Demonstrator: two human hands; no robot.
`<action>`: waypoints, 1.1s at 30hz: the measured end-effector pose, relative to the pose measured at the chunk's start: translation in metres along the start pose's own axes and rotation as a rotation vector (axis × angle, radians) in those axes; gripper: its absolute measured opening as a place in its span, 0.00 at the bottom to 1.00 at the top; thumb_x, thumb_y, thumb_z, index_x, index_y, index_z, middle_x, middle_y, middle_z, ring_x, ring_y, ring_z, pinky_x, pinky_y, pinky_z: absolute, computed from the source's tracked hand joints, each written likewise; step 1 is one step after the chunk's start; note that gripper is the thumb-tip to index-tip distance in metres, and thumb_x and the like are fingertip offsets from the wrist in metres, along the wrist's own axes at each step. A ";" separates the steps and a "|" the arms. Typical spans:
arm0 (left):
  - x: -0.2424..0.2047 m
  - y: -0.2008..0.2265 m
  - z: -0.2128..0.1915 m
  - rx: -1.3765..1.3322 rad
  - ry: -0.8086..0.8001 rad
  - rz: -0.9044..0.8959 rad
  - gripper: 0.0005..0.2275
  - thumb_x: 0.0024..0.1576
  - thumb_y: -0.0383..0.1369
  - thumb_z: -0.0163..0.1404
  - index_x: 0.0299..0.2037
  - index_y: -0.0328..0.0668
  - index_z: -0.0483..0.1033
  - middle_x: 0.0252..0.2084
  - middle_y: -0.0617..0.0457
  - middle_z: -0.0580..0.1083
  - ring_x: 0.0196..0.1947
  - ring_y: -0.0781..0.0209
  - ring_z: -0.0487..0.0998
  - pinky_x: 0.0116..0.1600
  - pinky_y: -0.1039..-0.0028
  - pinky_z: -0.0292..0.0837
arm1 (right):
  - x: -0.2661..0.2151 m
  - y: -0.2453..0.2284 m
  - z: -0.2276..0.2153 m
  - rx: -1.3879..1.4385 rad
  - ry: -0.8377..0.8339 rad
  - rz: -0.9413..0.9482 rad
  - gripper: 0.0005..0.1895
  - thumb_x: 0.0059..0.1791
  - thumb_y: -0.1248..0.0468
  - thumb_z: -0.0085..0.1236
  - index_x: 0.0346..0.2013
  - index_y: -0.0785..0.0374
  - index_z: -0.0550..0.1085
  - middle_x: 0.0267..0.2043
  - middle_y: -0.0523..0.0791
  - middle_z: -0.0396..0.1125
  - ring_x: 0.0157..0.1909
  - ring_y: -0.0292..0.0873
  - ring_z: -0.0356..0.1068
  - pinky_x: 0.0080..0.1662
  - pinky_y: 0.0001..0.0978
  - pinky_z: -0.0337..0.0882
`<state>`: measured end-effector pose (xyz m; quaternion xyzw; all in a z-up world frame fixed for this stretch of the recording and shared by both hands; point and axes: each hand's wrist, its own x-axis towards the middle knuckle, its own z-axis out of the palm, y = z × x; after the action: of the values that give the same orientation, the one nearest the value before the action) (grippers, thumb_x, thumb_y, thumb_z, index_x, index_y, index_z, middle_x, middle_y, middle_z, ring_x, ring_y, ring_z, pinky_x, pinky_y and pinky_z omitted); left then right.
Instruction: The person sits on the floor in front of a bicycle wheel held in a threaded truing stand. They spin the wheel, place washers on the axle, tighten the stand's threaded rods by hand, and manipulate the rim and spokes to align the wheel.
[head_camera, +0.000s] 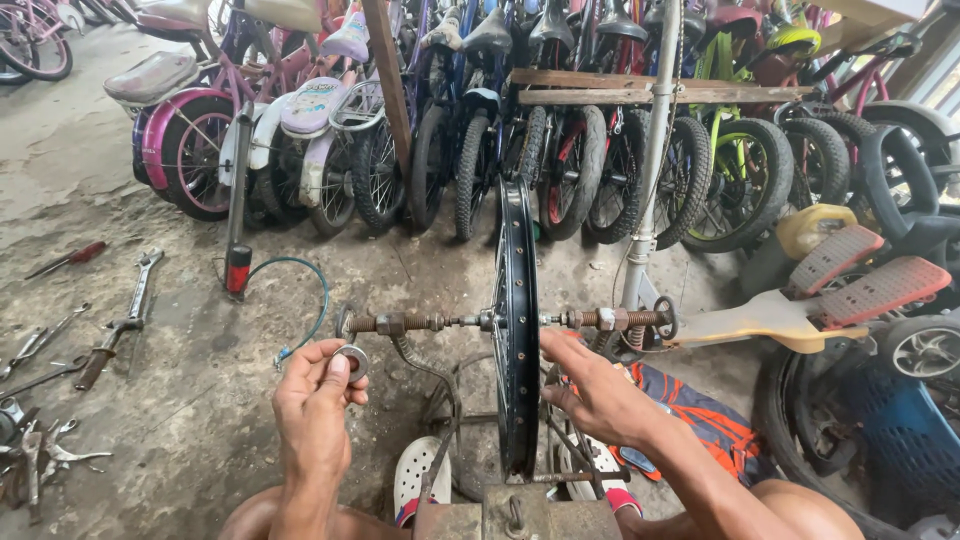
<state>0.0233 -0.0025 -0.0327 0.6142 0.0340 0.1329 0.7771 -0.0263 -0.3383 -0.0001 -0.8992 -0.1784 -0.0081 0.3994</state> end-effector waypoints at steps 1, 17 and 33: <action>0.001 0.000 0.000 0.005 -0.005 -0.001 0.07 0.63 0.24 0.47 0.49 0.31 0.72 0.37 0.48 0.76 0.29 0.65 0.75 0.31 0.76 0.71 | 0.001 0.001 0.001 -0.001 -0.032 -0.048 0.36 0.47 0.67 0.57 0.69 0.58 0.57 0.71 0.54 0.56 0.69 0.59 0.58 0.64 0.44 0.62; -0.013 0.025 -0.006 0.044 -0.049 0.031 0.05 0.66 0.24 0.47 0.49 0.33 0.71 0.37 0.51 0.76 0.28 0.67 0.75 0.31 0.78 0.72 | -0.024 0.027 -0.001 -0.182 -0.288 0.026 0.20 0.45 0.70 0.54 0.51 0.56 0.79 0.66 0.53 0.64 0.61 0.56 0.69 0.57 0.39 0.71; -0.016 0.034 -0.014 0.011 -0.039 -0.070 0.06 0.66 0.25 0.46 0.50 0.35 0.72 0.37 0.51 0.75 0.29 0.64 0.75 0.32 0.75 0.71 | -0.050 -0.010 -0.026 -0.218 -0.692 0.493 0.19 0.50 0.49 0.56 0.49 0.55 0.80 0.38 0.48 0.78 0.43 0.48 0.78 0.47 0.38 0.74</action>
<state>-0.0003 0.0136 -0.0051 0.6193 0.0411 0.0932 0.7785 -0.0727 -0.3665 0.0167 -0.9016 -0.0797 0.3703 0.2091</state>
